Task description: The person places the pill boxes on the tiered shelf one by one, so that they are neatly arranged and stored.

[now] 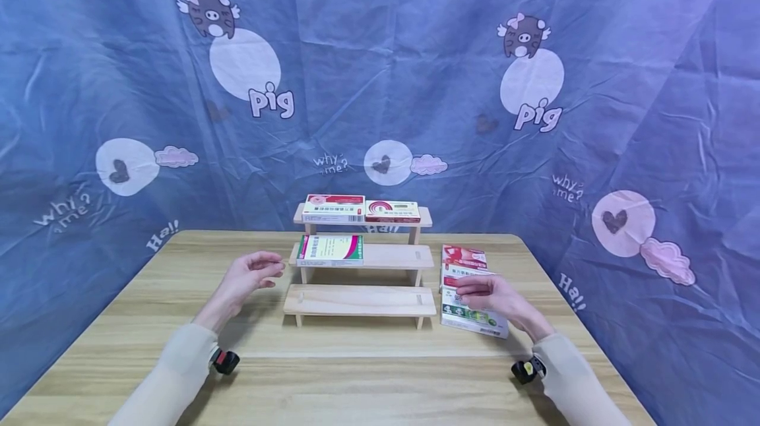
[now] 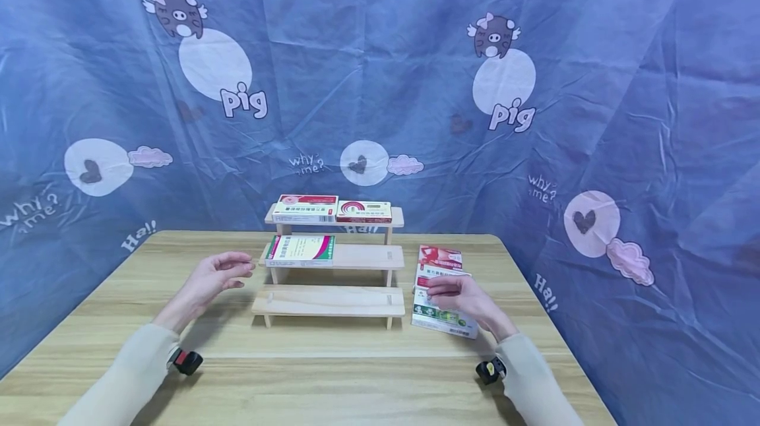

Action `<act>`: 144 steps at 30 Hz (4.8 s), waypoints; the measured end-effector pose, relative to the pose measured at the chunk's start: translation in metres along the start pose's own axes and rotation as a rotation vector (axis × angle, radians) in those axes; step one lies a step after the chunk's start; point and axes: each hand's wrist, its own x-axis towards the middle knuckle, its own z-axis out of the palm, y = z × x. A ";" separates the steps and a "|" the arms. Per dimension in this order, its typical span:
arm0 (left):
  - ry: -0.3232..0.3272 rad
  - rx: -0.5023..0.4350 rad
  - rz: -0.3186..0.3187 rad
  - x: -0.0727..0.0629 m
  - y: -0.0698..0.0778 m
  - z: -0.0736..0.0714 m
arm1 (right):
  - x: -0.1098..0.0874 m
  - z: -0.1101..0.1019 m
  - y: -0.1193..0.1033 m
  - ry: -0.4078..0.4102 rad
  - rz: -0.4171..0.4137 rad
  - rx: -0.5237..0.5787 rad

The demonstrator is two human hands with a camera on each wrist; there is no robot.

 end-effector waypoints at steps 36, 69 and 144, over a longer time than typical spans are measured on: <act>-0.193 0.009 -0.099 -0.012 -0.034 0.025 | -0.035 -0.036 0.035 0.105 0.043 -0.169; -0.208 0.034 -0.085 -0.013 -0.033 0.025 | -0.038 -0.030 0.026 0.003 0.102 -0.305; -0.216 -0.028 -0.108 -0.019 -0.029 0.027 | -0.038 -0.050 -0.004 0.016 -0.211 0.154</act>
